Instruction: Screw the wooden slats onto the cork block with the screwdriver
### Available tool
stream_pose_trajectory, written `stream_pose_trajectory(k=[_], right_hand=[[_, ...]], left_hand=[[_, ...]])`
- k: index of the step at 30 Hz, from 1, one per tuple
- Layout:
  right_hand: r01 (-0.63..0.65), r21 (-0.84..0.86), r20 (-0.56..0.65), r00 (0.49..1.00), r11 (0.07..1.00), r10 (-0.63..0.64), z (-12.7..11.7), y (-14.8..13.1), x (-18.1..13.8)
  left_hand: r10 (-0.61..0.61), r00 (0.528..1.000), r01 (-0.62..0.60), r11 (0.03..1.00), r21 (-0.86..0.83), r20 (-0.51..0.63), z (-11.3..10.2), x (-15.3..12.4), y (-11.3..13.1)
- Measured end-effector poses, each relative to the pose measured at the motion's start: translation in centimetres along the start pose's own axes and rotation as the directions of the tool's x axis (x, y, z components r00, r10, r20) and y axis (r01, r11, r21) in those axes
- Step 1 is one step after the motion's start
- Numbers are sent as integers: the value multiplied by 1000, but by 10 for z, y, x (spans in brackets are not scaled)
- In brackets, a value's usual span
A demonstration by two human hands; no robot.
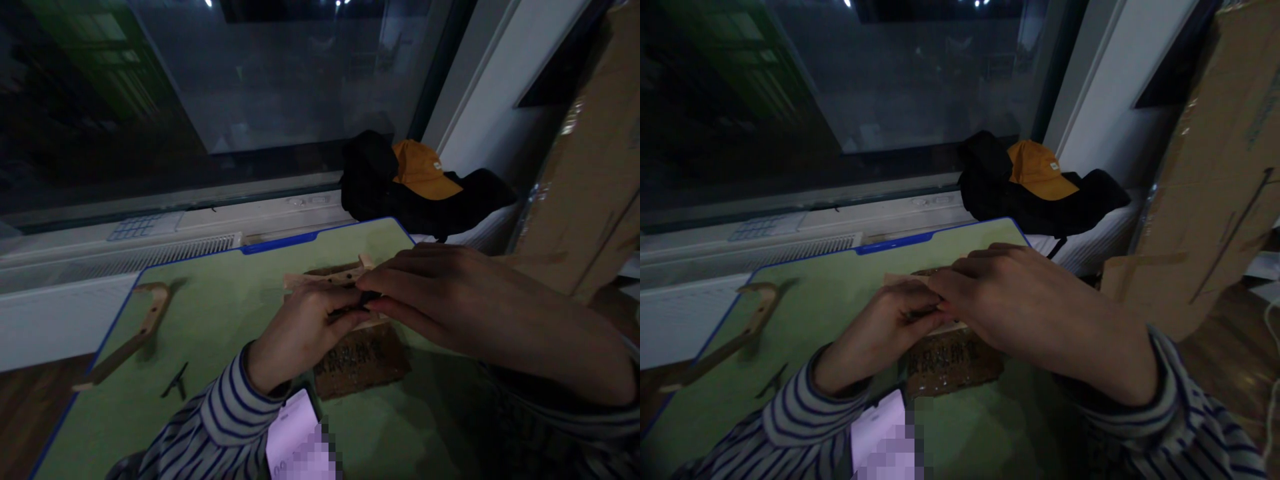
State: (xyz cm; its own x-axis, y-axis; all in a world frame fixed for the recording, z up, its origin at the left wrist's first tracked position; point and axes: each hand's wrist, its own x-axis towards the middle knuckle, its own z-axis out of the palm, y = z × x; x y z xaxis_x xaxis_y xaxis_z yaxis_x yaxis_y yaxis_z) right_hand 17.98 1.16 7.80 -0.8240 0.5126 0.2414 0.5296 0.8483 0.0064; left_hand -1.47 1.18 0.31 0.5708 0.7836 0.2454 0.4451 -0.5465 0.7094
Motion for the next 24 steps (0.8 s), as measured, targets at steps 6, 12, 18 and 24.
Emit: stream_pose_trajectory(k=[6,12,18,24], right_hand=[[3,7,4,1000,1000,-3,3,1,-2],[-25,-19,31,999,1000,25,5,1,-1],[-49,68,56,997,996,45,3,0,1],[44,82,47,998,996,-48,5,-1,1]], left_hand=[[5,1000,-5,1000,-26,-6,1,0,0],[-102,993,94,989,-117,-62,7,-3,1],[-63,993,58,997,-47,-105,4,-2,1],[27,993,-26,1000,8,-111,1,-2,0]])
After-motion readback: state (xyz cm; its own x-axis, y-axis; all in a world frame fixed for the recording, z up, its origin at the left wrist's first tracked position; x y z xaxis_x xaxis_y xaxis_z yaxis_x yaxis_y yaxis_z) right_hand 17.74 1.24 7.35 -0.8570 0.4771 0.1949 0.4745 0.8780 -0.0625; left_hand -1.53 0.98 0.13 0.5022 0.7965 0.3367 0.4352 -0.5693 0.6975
